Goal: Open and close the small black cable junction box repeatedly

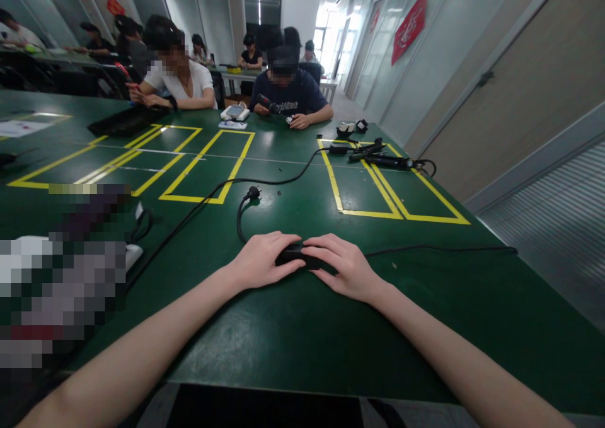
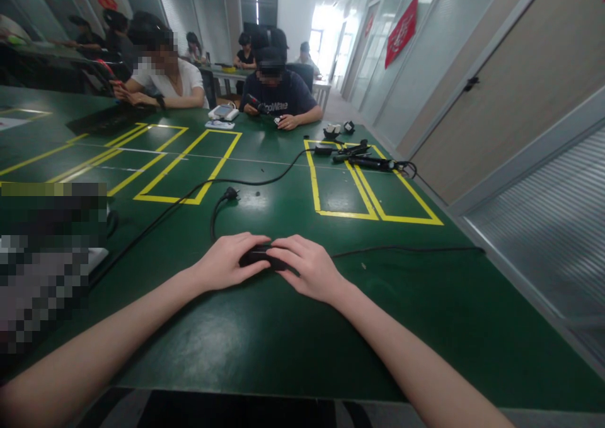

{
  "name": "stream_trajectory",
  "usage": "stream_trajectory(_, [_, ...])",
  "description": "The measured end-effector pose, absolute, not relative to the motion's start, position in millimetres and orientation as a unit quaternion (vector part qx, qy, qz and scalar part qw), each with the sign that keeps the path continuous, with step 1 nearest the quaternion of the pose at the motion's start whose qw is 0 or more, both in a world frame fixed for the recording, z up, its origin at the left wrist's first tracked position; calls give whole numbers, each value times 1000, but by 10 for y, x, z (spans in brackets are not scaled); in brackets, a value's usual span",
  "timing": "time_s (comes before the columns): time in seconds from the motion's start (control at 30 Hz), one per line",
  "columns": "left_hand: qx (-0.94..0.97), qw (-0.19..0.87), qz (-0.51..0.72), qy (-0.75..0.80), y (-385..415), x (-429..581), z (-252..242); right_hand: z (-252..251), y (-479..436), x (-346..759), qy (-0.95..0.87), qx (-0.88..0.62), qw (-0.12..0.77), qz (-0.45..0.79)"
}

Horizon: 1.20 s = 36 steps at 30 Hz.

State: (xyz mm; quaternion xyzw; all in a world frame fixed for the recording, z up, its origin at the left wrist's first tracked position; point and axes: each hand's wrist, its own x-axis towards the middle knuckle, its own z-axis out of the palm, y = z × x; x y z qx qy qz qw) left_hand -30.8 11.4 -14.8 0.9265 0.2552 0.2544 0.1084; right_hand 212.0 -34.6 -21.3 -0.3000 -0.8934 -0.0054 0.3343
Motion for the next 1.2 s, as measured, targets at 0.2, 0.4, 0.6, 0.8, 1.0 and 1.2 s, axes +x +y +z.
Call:
stream_trajectory(0.2, [938, 29, 284, 197, 156, -283, -164, -196, -353, 2091, -881, -306, 360, -29])
stream_trajectory(0.4, [932, 23, 308, 190, 147, -279, -179, -225, -371, 2031, -838, -354, 414, 28])
stream_trajectory(0.6, [928, 89, 300, 202, 126, -268, -182, -276, -357, 2031, -841, -366, 394, 65])
stream_trajectory(0.8, [924, 114, 281, 234, 108, -257, -166, -287, -356, 2024, -822, -405, 379, 127])
stream_trajectory(1.0, [926, 105, 271, 240, 93, -262, -146, -259, -361, 2028, -820, -415, 362, 154])
stream_trajectory(1.2, [937, 95, 239, 235, 140, -278, -161, -258, -385, 2003, -846, -424, 301, 121])
